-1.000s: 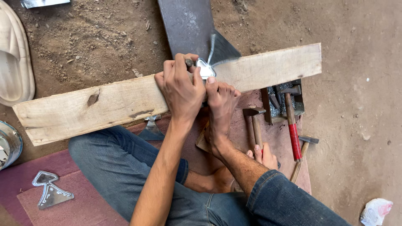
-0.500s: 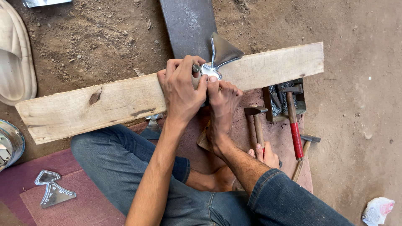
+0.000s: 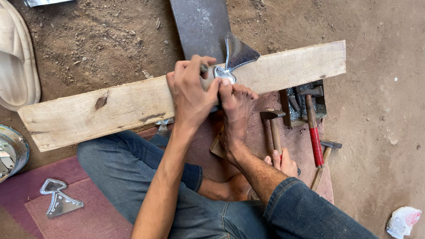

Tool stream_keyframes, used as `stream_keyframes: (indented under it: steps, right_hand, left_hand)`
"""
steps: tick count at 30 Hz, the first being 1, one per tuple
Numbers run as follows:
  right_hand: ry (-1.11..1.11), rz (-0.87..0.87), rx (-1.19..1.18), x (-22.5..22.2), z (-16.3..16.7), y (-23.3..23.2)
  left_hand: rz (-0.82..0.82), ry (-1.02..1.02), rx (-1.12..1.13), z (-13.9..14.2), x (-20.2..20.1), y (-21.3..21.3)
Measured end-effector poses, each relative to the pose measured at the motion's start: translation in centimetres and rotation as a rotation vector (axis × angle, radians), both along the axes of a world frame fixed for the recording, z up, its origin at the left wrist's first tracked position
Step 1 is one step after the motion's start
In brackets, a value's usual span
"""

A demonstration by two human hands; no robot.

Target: The person sits on the ground and hammers a metal punch against a small cut aluminum ornament shaped like an arrow or tree, holding the piece steady with one hand while striking with a hammer in the other. They reposition the ornament and punch repeatedly to work different spots, with finished pieces visible nearby on the ground.

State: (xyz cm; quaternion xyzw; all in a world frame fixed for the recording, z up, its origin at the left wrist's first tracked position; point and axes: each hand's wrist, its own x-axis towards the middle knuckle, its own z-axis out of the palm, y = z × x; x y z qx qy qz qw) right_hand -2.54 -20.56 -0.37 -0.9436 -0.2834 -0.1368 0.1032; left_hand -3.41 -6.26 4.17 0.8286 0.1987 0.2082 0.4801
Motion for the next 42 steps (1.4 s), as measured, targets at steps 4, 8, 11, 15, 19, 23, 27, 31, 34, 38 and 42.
stream_keyframes:
  steps: [4,8,11,15,19,23,27,31,34,38,42]
  right_hand:
    - [-0.065,0.006,0.012,0.1,-0.8,-0.3]
    - [-0.125,-0.003,-0.035,0.5,-1.4,-0.3]
    - [-0.136,-0.004,-0.020,0.7,-1.7,-0.5]
    - [-0.102,-0.003,-0.023,0.6,-1.0,-0.3]
    - [-0.061,0.002,-0.020,0.6,1.2,0.7]
    - [-0.050,0.005,-0.035,0.1,1.3,-0.1]
    - [-0.066,-0.017,-0.102,0.0,-0.2,-0.7]
    - [-0.067,-0.013,-0.061,0.6,2.4,1.5]
    - [0.032,0.003,-0.202,0.3,9.2,2.1]
    - [0.707,-0.243,0.112,-2.4,16.7,-7.1]
    - [0.832,-0.226,0.189,-2.0,14.1,-14.4]
  left_hand:
    - [0.132,-0.110,-0.454,0.5,0.9,1.5]
    - [0.036,-0.300,-1.018,0.6,1.8,2.8]
    - [-0.217,-0.369,-0.275,0.3,2.0,3.6]
    - [-0.571,-0.381,-0.332,-0.5,2.1,4.9]
    - [-0.669,-0.364,-0.336,-1.3,2.5,5.7]
    - [-0.685,-0.373,-0.279,-1.9,2.9,5.7]
    - [-0.648,-0.367,-0.193,-2.4,3.0,5.3]
    - [-0.613,-0.357,-0.124,-2.7,3.2,4.9]
    - [-0.605,-0.358,-0.089,-2.8,3.4,4.9]
    - [-0.598,-0.341,-0.060,-3.0,3.4,4.9]
    - [-0.603,-0.343,-0.083,-3.2,3.5,4.9]
